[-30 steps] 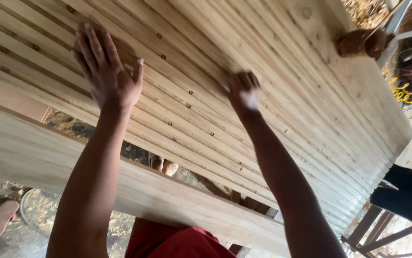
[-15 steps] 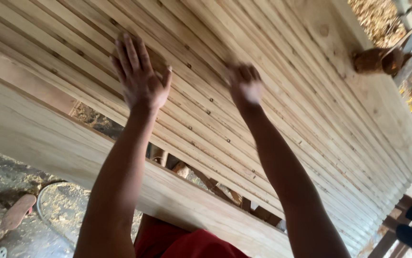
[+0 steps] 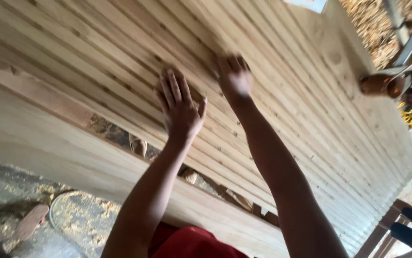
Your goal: The person sands a large wooden structure composed of parallel slats using a sanding block. They move the block back and forth along the grain, covering multiple sections of the surface.
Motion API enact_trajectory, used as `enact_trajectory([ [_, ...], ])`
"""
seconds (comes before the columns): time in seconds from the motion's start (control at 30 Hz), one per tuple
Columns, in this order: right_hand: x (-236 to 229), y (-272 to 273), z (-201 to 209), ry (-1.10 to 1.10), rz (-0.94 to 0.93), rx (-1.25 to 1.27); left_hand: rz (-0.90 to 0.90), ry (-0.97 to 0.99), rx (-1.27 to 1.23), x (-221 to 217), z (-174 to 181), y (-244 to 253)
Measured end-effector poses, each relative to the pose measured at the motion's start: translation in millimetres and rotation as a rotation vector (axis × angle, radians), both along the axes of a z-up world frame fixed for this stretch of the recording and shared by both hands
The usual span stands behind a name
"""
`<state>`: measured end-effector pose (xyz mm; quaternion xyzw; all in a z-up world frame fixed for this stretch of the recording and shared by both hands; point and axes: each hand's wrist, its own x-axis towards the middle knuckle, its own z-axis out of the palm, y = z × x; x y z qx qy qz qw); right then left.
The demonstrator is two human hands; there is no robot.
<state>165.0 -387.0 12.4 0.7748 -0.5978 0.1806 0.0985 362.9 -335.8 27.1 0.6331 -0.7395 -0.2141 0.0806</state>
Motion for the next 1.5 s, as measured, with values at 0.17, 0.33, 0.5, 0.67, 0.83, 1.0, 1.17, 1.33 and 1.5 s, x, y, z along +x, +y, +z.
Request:
enact_trajectory([
  [0.17,-31.4,63.8,50.0,-0.025,-0.14,0.04,-0.02,0.057,0.056,6.8,4.2,-8.0],
  [0.33,52.0,-53.5,-4.9,-0.078,-0.039,0.003,0.001,0.248,0.029,10.0,-0.7,-1.3],
  [0.5,79.5,-101.5,-30.2,-0.043,0.025,0.002,-0.036,0.4,0.049,59.7,22.6,-33.8],
  [0.67,29.7,-10.6,34.9,0.0,-0.115,0.053,0.191,0.015,0.227,201.7,22.8,-185.9],
  [0.83,91.8,-92.6,2.3,-0.142,-0.05,-0.135,0.243,-0.116,0.217,237.4,4.9,-240.0],
  [1.0,149.2,-174.8,-29.7,-0.116,-0.07,0.007,0.233,-0.185,0.174,228.5,24.5,-238.7],
  [1.17,77.3,-71.1,24.4,-0.002,-0.058,-0.03,0.239,-0.147,0.19,229.6,30.6,-243.3],
  [1.33,79.7,-61.8,23.5,-0.047,-0.174,-0.023,0.237,-0.171,0.191,226.2,17.0,-241.3],
  [1.5,138.2,-134.0,-18.4,-0.096,-0.137,-0.052,0.225,-0.173,0.143,230.9,16.7,-239.4],
])
